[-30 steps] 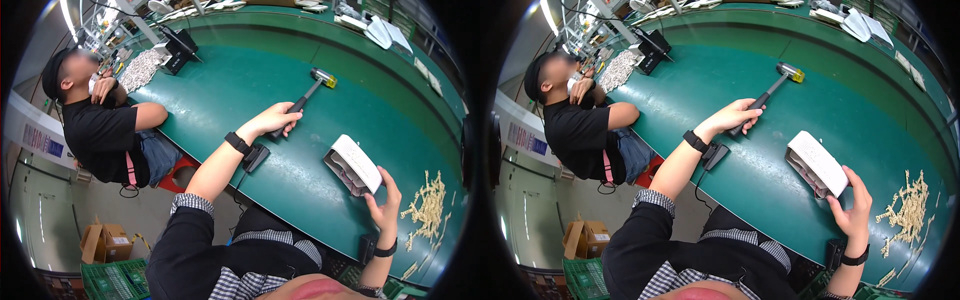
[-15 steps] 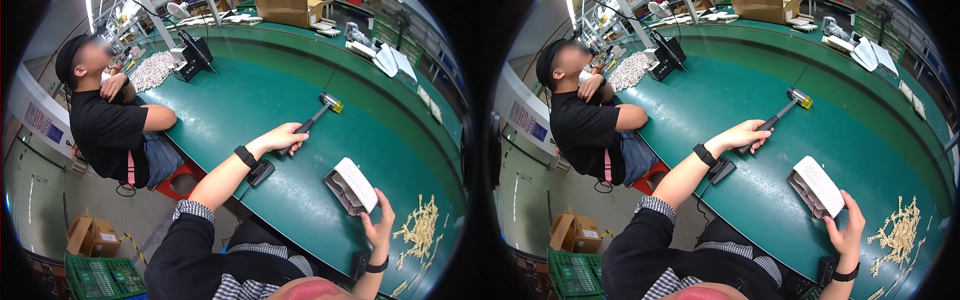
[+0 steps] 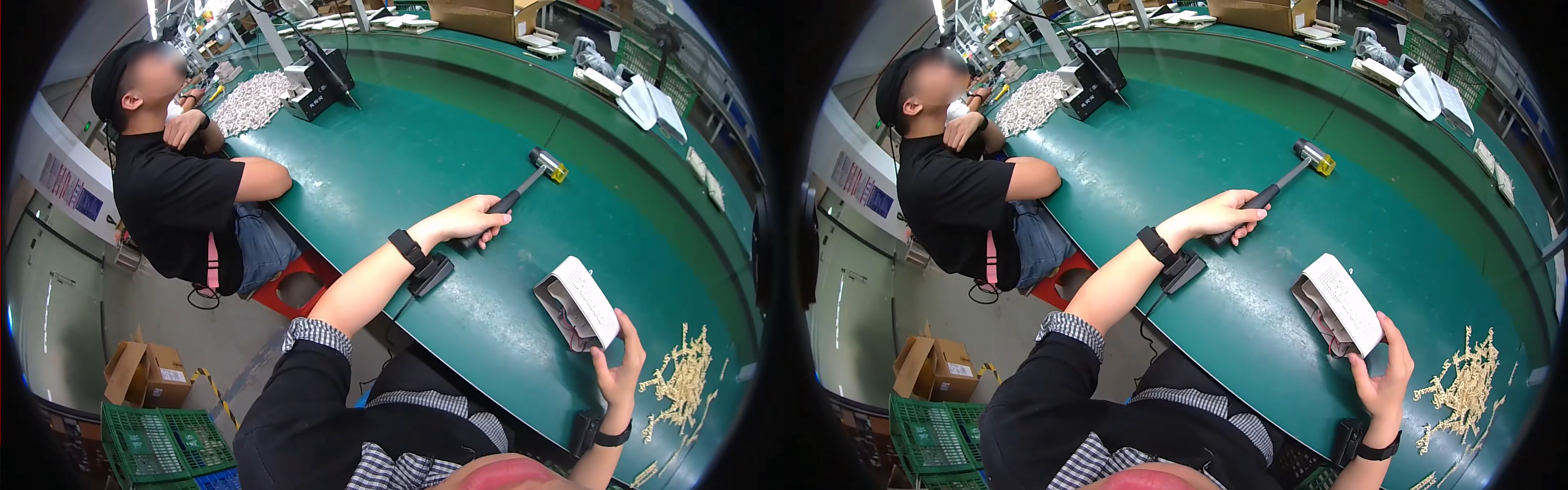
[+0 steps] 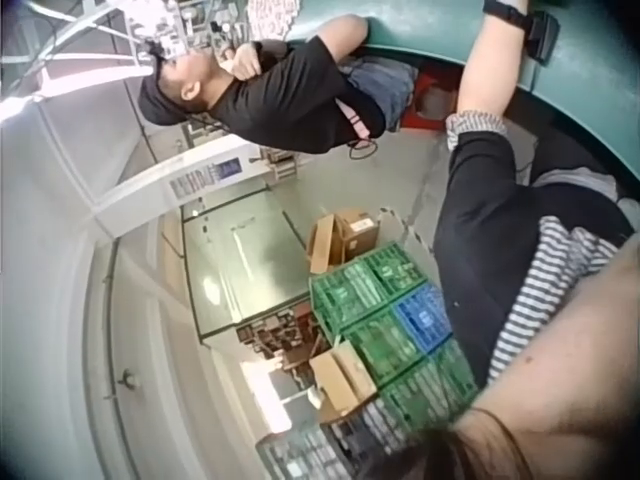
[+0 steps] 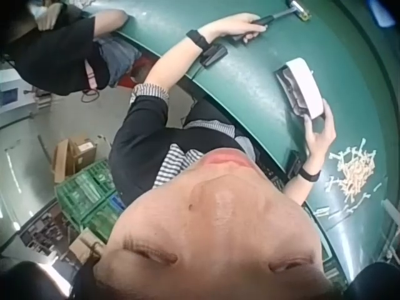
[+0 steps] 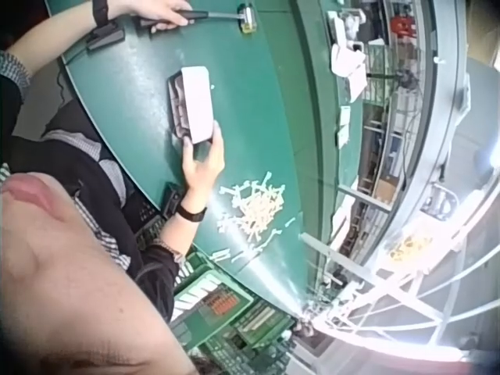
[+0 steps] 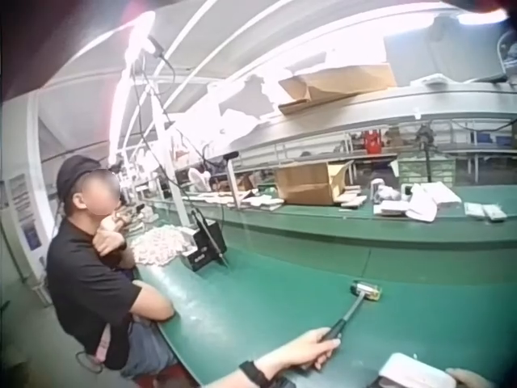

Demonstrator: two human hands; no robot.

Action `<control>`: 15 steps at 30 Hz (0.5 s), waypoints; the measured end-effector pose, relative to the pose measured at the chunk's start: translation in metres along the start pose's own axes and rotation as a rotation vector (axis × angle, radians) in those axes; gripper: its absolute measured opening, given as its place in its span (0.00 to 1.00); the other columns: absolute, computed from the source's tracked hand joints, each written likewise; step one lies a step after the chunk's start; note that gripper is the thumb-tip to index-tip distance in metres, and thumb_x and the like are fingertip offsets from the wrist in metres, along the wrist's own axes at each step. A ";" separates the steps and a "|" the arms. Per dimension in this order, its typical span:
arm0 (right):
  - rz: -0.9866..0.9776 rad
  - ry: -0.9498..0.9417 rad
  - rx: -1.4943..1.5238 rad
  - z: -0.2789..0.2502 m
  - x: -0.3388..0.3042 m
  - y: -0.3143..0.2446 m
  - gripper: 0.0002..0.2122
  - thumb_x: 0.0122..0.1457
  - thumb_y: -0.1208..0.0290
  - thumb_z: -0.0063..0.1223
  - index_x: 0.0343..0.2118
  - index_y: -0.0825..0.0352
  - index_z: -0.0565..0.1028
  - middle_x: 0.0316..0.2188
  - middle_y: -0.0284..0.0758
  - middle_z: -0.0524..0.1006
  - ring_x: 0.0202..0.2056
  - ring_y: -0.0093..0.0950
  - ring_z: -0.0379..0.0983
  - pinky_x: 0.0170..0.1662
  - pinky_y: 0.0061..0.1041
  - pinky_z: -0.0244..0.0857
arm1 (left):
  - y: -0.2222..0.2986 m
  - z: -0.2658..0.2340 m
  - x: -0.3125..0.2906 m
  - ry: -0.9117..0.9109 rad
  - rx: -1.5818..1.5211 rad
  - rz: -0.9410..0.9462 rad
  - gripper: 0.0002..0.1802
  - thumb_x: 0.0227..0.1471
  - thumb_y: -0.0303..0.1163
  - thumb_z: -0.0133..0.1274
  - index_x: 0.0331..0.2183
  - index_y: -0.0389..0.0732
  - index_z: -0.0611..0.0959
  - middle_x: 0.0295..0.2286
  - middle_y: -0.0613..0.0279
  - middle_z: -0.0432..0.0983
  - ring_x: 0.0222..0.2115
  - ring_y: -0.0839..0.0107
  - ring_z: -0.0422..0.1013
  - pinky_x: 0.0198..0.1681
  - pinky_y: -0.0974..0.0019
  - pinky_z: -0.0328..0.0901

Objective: The person picks up a gold-colored logo and places it onto a white plastic housing, then taps it into place with a mallet. After finishing, the person places the housing into a green plastic crate and repeats the process.

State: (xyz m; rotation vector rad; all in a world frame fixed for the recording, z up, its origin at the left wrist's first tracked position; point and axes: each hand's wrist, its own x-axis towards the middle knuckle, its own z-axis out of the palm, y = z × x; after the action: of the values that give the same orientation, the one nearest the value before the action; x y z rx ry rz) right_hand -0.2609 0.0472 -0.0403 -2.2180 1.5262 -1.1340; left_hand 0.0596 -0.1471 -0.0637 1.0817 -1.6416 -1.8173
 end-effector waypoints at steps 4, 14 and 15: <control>0.020 -0.006 0.003 0.000 -0.001 0.001 0.27 0.44 0.68 0.60 0.48 0.73 0.68 0.43 0.44 0.74 0.40 0.36 0.72 0.44 0.29 0.64 | 0.000 0.002 -0.001 0.007 -0.022 -0.005 0.14 0.56 0.35 0.48 0.41 0.36 0.69 0.20 0.69 0.65 0.16 0.83 0.63 0.20 0.76 0.64; 0.057 -0.034 -0.002 0.000 0.000 -0.002 0.27 0.46 0.64 0.58 0.49 0.73 0.67 0.44 0.44 0.73 0.42 0.35 0.72 0.46 0.30 0.63 | 0.000 0.000 0.000 0.010 0.022 -0.005 0.14 0.56 0.34 0.48 0.40 0.37 0.69 0.20 0.69 0.66 0.16 0.83 0.63 0.20 0.75 0.64; 0.054 -0.034 -0.004 0.000 0.001 -0.002 0.27 0.46 0.64 0.58 0.49 0.73 0.67 0.44 0.44 0.73 0.42 0.35 0.72 0.46 0.30 0.63 | 0.000 0.000 0.000 0.010 0.016 -0.004 0.14 0.56 0.34 0.48 0.40 0.37 0.69 0.20 0.69 0.66 0.16 0.83 0.63 0.20 0.75 0.64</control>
State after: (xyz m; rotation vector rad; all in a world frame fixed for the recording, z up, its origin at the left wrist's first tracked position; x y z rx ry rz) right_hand -0.2599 0.0474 -0.0388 -2.1743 1.5661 -1.0728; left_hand 0.0598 -0.1471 -0.0642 1.1000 -1.6527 -1.8015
